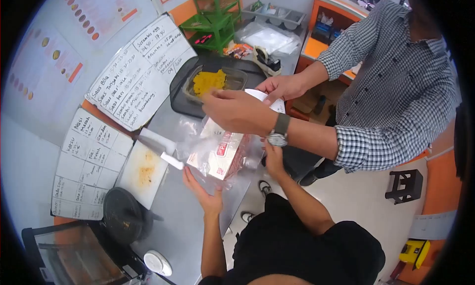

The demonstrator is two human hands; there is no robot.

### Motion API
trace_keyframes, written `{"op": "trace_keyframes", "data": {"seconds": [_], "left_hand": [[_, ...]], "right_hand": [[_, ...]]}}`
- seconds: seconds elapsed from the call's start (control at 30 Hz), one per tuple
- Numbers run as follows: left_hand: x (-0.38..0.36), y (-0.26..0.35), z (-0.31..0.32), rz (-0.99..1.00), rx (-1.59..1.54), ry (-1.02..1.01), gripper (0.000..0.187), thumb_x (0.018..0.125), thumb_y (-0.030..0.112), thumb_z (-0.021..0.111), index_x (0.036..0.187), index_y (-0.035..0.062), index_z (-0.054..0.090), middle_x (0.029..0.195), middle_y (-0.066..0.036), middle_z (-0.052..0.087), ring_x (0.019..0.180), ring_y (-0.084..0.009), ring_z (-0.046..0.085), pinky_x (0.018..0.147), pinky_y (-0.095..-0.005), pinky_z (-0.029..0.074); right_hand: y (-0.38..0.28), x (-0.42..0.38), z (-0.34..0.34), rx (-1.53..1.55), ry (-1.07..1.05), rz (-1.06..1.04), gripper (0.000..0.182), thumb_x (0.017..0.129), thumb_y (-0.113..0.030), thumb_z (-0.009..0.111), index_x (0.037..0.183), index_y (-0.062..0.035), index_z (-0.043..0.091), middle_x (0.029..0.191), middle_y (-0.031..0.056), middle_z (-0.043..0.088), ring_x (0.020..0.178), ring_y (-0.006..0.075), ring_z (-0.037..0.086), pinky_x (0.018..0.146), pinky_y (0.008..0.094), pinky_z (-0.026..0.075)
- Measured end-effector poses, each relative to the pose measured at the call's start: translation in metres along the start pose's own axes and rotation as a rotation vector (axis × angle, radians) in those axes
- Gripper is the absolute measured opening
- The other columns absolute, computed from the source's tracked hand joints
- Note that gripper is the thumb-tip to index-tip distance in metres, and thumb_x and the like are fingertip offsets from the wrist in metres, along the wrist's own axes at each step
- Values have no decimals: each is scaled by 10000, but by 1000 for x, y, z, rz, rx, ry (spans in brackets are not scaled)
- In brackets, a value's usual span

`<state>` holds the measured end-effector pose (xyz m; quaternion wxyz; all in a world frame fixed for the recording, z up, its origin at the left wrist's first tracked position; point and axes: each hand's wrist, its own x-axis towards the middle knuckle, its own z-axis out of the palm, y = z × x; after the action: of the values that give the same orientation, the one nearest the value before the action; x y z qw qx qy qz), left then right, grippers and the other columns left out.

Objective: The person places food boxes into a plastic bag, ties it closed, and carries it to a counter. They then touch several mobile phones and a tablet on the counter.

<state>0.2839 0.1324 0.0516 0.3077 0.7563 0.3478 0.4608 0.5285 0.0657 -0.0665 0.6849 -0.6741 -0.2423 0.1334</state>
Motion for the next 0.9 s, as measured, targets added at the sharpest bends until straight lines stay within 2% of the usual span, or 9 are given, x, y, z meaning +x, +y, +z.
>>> {"op": "trace_keyframes", "data": {"seconds": [0.1, 0.17, 0.2, 0.27, 0.33, 0.57, 0.63, 0.77, 0.9], "left_hand": [[28, 25, -10, 83, 97, 71, 900, 855, 472, 674, 1455, -78, 289, 1488, -261, 277, 1389, -436, 260, 1145, -528, 188], [41, 31, -5, 117, 174, 98, 688, 925, 398, 619, 1362, -92, 415, 1378, -253, 424, 1307, -396, 383, 1101, -485, 269], [50, 34, -2, 125, 192, 101, 688, 925, 398, 619, 1362, -92, 415, 1378, -253, 424, 1307, -396, 383, 1101, -485, 269], [62, 41, 3, -58, -105, -21, 553, 967, 352, 579, 1304, -72, 472, 1285, -207, 504, 1197, -320, 483, 1042, -416, 339], [69, 43, 9, -105, -116, -34, 518, 969, 333, 587, 1292, -59, 488, 1250, -181, 526, 1159, -286, 502, 1017, -391, 357], [69, 44, 9, -328, -187, -18, 508, 932, 232, 668, 1322, -41, 491, 1226, -117, 569, 1173, -219, 496, 1018, -359, 368], [59, 36, -8, -443, -175, -24, 515, 924, 181, 657, 1350, -42, 474, 1268, -124, 558, 1197, -220, 494, 1033, -360, 370], [60, 19, -34, -492, -363, -89, 561, 880, 3, 575, 1420, -38, 429, 1381, -158, 515, 1253, -234, 499, 1068, -378, 387], [91, 23, -59, -568, -360, -24, 530, 920, 45, 559, 1427, -34, 428, 1418, -180, 492, 1236, -238, 541, 1052, -399, 423]], "right_hand": [[-11, -7, -50, 78, -228, 348, 398, 1015, -274, 444, 1265, 13, 561, 1225, 146, 610, 1121, 219, 576, 978, 329, 437], [-32, -3, -59, 556, -80, 465, 588, 1011, -392, 459, 1458, -26, 349, 1396, 153, 518, 1102, 270, 632, 1004, 423, 468], [-49, 14, -34, 495, -244, 385, 529, 972, -331, 484, 1378, -7, 387, 1261, 155, 545, 1018, 281, 638, 919, 423, 480], [-177, 55, 67, -330, -685, -411, 412, 893, -210, 534, 1219, 31, 462, 992, 158, 599, 850, 304, 650, 749, 423, 505], [-223, 67, 143, -765, -646, -1012, 295, 814, -89, 585, 1059, 69, 536, 723, 161, 654, 681, 327, 661, 578, 422, 530], [-197, 59, 177, -576, -623, -632, 358, 834, -125, 601, 1107, 82, 497, 714, 161, 647, 690, 332, 661, 587, 398, 533], [-203, 57, 171, -787, -625, -744, 222, 789, -111, 637, 970, 15, 666, 880, 112, 610, 717, 211, 641, 646, 282, 529], [-199, 51, 172, -987, -743, -788, 180, 805, -99, 624, 961, -19, 663, 836, 74, 626, 743, 208, 646, 676, 301, 503], [-210, 54, 165, -1477, -622, -1194, 163, 822, -113, 631, 975, -55, 625, 813, 66, 639, 761, 201, 636, 666, 317, 477]]}}
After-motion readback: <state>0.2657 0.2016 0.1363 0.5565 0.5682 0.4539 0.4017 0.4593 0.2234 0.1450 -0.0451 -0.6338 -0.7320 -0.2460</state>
